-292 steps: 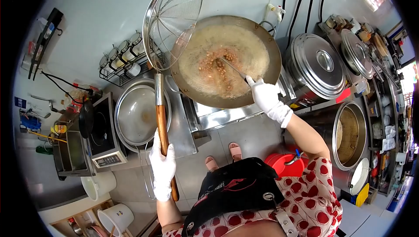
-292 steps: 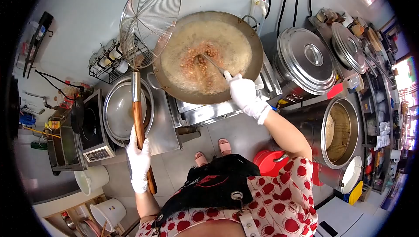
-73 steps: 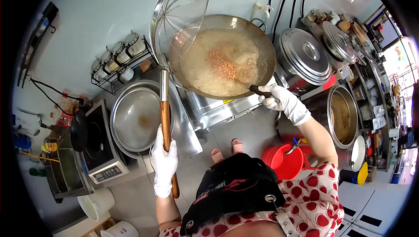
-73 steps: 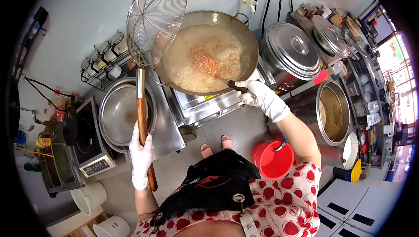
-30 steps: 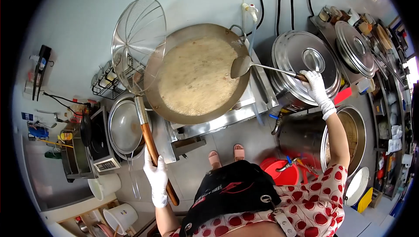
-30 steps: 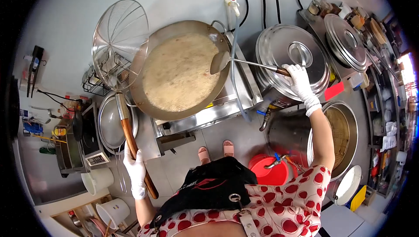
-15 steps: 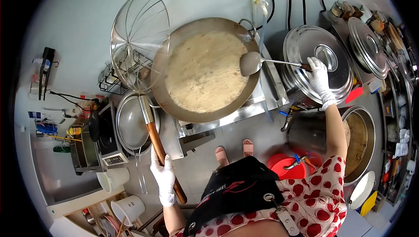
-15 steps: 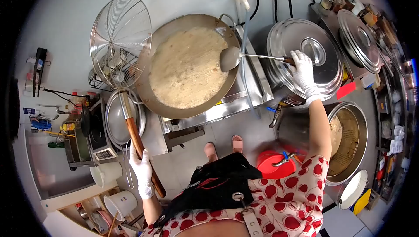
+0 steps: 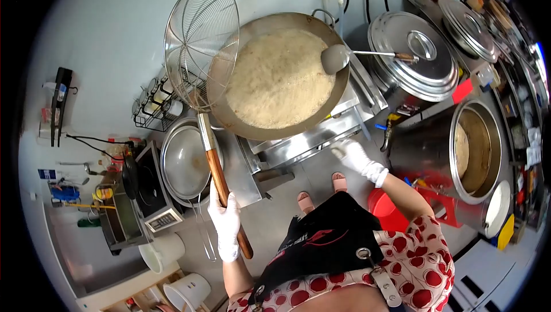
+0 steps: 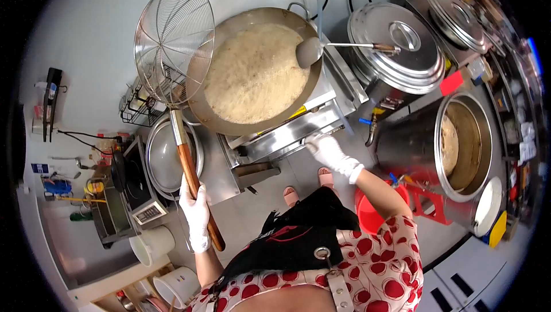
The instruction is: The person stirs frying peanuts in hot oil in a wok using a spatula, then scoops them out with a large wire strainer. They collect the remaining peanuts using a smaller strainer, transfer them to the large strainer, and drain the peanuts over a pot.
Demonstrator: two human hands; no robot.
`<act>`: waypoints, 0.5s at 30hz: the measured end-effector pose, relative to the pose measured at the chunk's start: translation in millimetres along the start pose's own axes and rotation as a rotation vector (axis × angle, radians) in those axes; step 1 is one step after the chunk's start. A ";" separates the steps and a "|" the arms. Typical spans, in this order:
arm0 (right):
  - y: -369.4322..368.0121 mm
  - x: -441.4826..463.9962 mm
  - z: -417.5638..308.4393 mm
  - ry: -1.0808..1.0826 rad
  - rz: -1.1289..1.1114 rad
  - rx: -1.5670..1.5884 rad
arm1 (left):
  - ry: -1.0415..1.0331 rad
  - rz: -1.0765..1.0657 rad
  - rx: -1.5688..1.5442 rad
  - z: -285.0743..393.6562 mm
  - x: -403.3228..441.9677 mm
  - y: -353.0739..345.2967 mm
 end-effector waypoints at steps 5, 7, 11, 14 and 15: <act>-105.5 9.0 -40.2 -0.349 -0.144 0.419 | -0.140 -0.032 0.124 -26.0 20.3 33.3; -148.4 20.7 -38.7 -0.566 -0.163 0.738 | -0.079 -0.079 0.031 -19.8 16.0 41.3; -208.1 43.9 -32.6 -0.974 0.165 1.173 | -0.064 -0.125 0.000 -18.5 16.7 55.1; -238.9 55.3 -17.5 -1.089 0.371 1.308 | -0.085 -0.151 0.030 -18.6 18.8 62.6; -242.7 60.3 -17.8 -1.101 0.410 1.243 | -0.094 -0.163 0.032 -20.1 20.1 65.1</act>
Point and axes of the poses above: each hand's wrist, its own x-axis towards the middle knuckle, its own y-axis out of the back of the hand, z = x × y, the point moved 1 cm from there along x, towards the middle knuckle, and after that the axes turned 13 degrees about y, right-handed, at the moved point
